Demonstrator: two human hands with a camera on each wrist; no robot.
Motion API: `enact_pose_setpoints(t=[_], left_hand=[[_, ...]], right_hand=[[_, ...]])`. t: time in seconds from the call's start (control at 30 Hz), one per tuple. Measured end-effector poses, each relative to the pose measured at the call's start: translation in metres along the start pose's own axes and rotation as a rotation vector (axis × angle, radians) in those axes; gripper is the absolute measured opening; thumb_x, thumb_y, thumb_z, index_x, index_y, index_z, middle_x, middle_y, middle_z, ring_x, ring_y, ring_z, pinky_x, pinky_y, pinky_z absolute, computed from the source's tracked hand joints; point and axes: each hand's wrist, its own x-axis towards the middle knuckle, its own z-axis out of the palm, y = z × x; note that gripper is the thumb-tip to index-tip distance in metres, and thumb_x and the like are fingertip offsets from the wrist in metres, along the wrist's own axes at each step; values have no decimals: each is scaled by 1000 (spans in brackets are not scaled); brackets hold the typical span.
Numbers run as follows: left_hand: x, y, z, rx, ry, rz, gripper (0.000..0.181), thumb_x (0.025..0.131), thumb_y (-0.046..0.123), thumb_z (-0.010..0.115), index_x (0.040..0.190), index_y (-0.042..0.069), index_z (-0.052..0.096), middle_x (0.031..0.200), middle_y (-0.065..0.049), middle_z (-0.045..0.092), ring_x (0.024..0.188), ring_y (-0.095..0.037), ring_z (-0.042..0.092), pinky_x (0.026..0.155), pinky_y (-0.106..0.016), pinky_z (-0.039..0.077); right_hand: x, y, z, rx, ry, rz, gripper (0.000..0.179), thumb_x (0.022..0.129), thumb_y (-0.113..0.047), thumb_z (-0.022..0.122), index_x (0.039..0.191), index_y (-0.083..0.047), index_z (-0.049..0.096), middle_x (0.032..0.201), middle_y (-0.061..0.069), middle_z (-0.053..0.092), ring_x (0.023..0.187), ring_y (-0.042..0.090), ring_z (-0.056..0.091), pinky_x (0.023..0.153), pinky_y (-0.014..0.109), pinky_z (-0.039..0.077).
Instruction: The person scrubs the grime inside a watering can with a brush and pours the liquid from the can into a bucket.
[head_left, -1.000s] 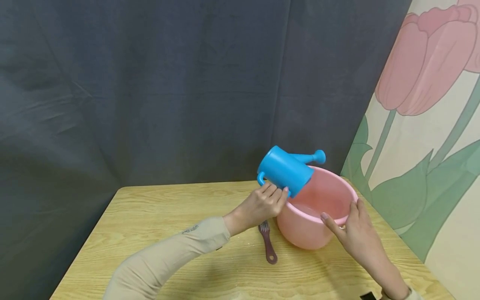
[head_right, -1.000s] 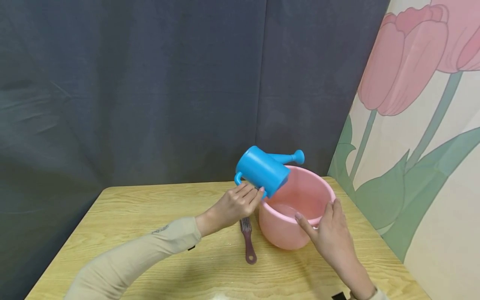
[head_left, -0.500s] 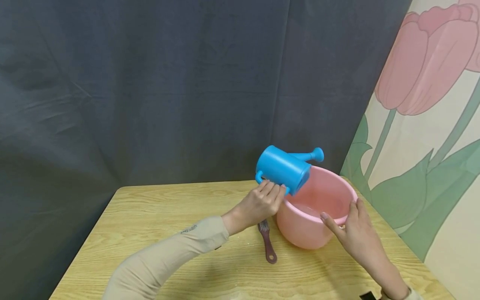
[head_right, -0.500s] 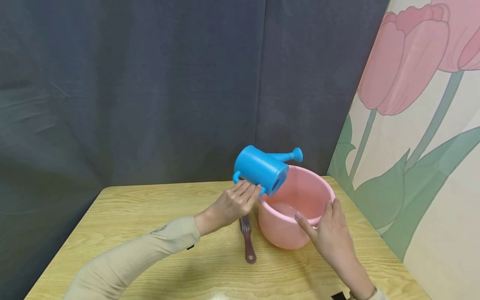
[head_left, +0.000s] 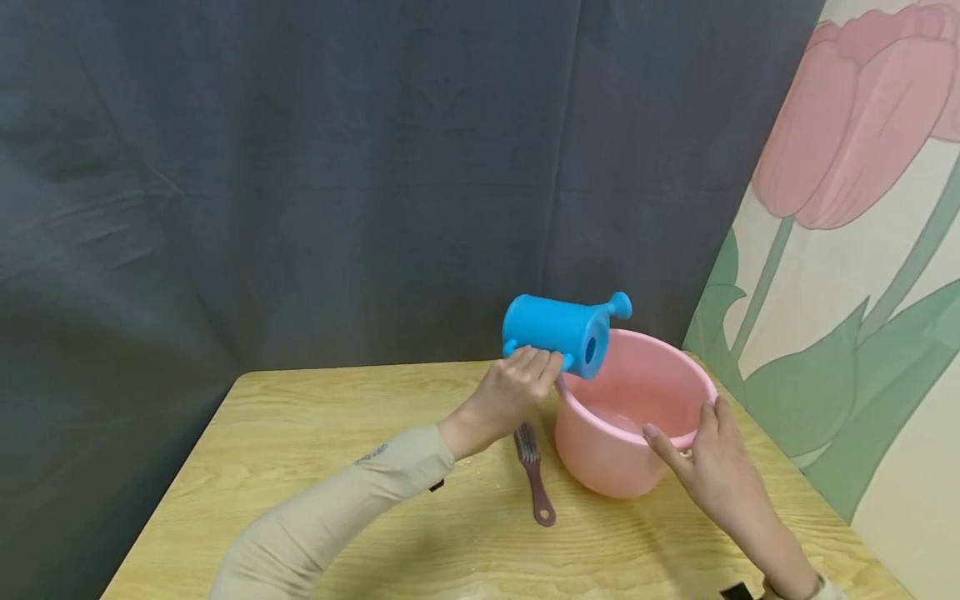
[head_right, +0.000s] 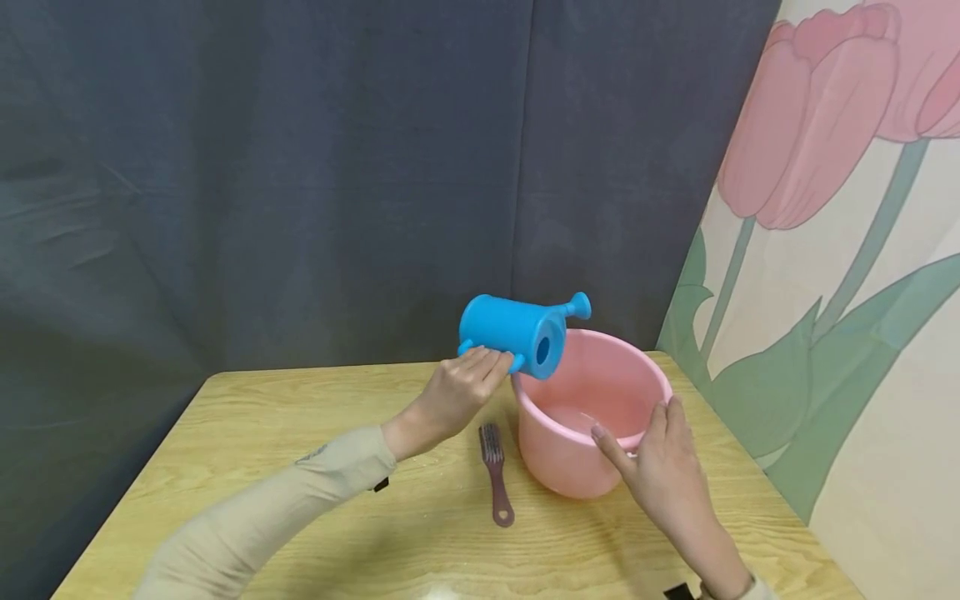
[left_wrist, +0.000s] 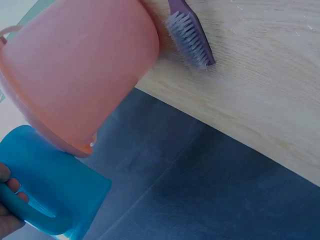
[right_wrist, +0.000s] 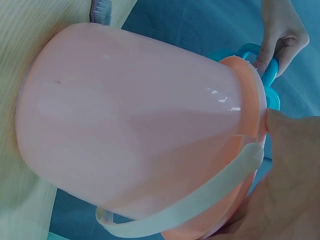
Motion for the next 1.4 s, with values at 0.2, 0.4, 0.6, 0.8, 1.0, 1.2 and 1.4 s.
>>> enact_pose_setpoints(t=[0.2, 0.4, 0.6, 0.8, 1.0, 1.2, 1.4], left_hand=[[-1, -5, 1, -93, 25, -79, 5, 95, 0, 60, 99, 3, 63, 78, -2, 61, 68, -12, 61, 57, -18, 51], [-3, -7, 2, -241, 26, -209, 6, 93, 3, 67, 98, 4, 63, 80, -3, 65, 67, -13, 64, 46, -20, 45], [-7, -12, 3, -252, 35, -238, 15, 90, 9, 73, 95, 4, 59, 81, -4, 66, 70, -15, 68, 48, -24, 50], [-11, -20, 6, -301, 74, -308, 16, 92, 10, 72, 92, 5, 56, 68, -3, 58, 55, -12, 61, 41, -23, 41], [-17, -26, 5, -341, 66, -361, 15, 94, 11, 69, 88, 6, 56, 65, -4, 59, 49, -13, 58, 40, -25, 41], [-27, -31, 1, -330, 53, -395, 18, 92, 13, 72, 85, 7, 56, 69, -5, 65, 53, -15, 64, 41, -27, 45], [-36, -38, -5, -332, 66, -426, 19, 92, 13, 72, 84, 8, 54, 65, -2, 60, 50, -15, 61, 40, -26, 42]], right_hand=[[1, 0, -1, 1, -6, 0, 90, 97, -48, 60, 132, 29, 28, 147, 50, 8, 127, 67, 27, 90, 76, 32], [-1, 3, -1, 3, 36, -25, 73, 95, -45, 64, 112, 22, 42, 145, 46, 18, 121, 62, 36, 87, 74, 37], [-2, 4, -1, 5, 36, -16, 80, 95, -45, 64, 123, 26, 37, 147, 47, 14, 123, 65, 33, 88, 76, 34], [-2, 3, -1, 5, 40, -25, 64, 95, -44, 64, 101, 16, 45, 145, 46, 17, 123, 63, 35, 86, 76, 36], [-2, 2, 0, 10, 55, -33, 61, 94, -44, 65, 98, 15, 46, 144, 45, 20, 120, 62, 37, 87, 75, 36], [-1, 1, 1, 13, 19, -12, 73, 95, -46, 63, 112, 22, 43, 147, 47, 13, 125, 65, 31, 89, 77, 33], [1, 0, 2, 2, 11, -15, 69, 95, -46, 63, 106, 19, 46, 146, 47, 15, 121, 66, 36, 85, 76, 37]])
